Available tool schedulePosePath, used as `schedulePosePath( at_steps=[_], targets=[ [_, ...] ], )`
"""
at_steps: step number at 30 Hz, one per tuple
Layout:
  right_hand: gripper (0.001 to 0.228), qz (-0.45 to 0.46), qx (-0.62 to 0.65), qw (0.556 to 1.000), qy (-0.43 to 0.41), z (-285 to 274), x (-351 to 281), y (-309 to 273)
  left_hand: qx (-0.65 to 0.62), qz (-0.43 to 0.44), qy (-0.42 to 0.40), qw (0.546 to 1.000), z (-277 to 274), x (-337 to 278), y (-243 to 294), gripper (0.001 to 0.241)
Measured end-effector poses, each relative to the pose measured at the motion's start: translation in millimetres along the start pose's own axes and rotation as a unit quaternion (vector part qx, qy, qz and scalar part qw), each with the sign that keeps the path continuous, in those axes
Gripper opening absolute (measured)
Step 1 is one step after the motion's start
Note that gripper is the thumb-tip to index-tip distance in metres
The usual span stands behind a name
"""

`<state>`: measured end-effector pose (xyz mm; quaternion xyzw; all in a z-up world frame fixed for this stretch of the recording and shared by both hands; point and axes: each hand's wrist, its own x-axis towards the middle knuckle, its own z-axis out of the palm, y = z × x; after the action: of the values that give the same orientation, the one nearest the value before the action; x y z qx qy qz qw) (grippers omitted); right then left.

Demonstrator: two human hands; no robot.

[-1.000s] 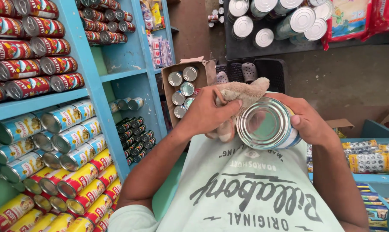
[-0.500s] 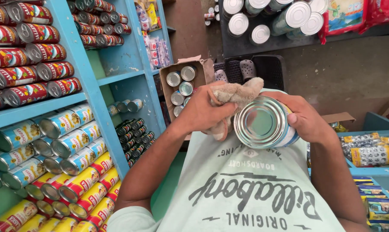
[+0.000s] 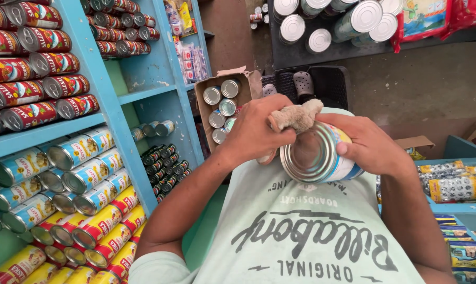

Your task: Cleaning canned food items with a cloth and placing them onto grocery store shelves.

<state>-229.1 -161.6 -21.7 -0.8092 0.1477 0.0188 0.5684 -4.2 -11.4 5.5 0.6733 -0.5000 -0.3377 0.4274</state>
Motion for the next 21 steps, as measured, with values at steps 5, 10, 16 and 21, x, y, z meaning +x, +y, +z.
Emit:
schedulePosePath(
  at_steps=[5, 10, 16, 21],
  targets=[
    [0.068, 0.039, -0.051, 0.998, -0.010, 0, 4, -13, 0.031, 0.164, 0.005, 0.986, -2, 10, 2, 0.039],
    [0.079, 0.024, -0.075, 0.997, 0.007, 3, 1, -11, 0.064, 0.077, 0.014, 0.995, 9, 6, -4, 0.030],
    [0.076, 0.044, -0.064, 0.997, 0.016, 7, 1, -25, -0.014, -0.027, 0.004, 1.000, 11, -1, -5, 0.022],
    [0.079, 0.056, -0.037, 0.997, 0.035, 12, -3, -25, -0.036, -0.132, -0.021, 0.990, 12, -11, -10, 0.021]
  ],
)
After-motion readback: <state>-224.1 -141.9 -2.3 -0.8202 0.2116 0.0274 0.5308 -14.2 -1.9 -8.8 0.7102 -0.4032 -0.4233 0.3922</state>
